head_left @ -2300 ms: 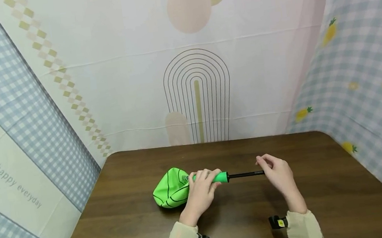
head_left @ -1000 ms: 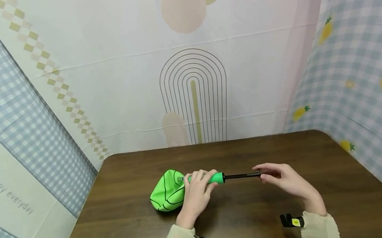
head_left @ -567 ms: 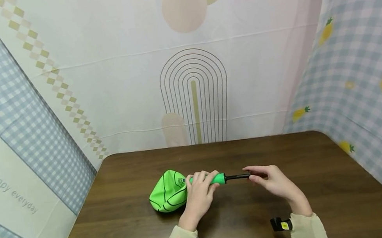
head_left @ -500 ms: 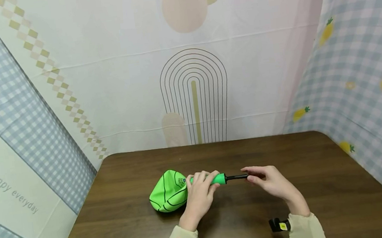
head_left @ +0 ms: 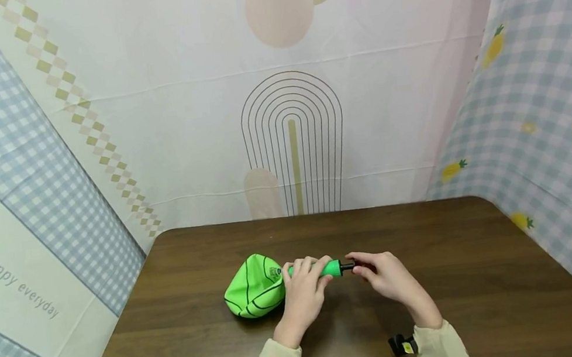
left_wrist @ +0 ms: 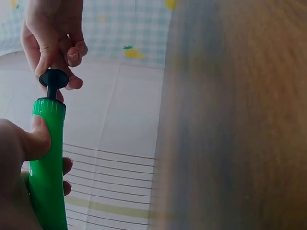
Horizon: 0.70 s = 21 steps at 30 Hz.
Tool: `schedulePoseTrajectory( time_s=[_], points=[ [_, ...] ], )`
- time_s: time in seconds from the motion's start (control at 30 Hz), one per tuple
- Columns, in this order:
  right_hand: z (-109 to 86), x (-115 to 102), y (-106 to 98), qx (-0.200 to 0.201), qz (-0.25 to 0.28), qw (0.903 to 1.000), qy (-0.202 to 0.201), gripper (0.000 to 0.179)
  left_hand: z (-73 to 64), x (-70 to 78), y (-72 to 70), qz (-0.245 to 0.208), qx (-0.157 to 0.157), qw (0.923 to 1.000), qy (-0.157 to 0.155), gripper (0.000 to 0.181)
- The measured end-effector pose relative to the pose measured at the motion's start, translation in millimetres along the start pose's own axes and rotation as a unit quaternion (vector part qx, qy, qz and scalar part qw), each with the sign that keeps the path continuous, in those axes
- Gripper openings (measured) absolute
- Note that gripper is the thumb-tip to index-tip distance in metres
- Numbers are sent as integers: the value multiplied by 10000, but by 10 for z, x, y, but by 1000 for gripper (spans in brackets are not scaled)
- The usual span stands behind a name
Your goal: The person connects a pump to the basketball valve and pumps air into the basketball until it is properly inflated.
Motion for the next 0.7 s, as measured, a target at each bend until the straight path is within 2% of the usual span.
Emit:
schedulePoseTrajectory(
  time_s=[0.13,0.27,0.5,0.7],
  points=[
    [4,-13,8,90,29,10000,19,30,8,-21,-7,-90,78,9999,-46,31],
    [-3,28,11,-81,124,9999,55,29,8,-31,4,-223,50,9997,40,31],
    [-45,94,17,-431,467,9980,-25,28,-6,-75,99,-638,-437,9968,213,32],
    [-19,77,6,-174,379,9988,-258,17,10,-83,104,-796,-561,9947,338,33]
  ],
)
Point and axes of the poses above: each hand's wrist, its own z-axis towards the middle knuckle, its own y-axis out of the palm, x = y × z, the point moved 8 cm from there along z, towards the middle knuckle, and after that the axes turned 14 degrees about z, right-handed, at the moved point
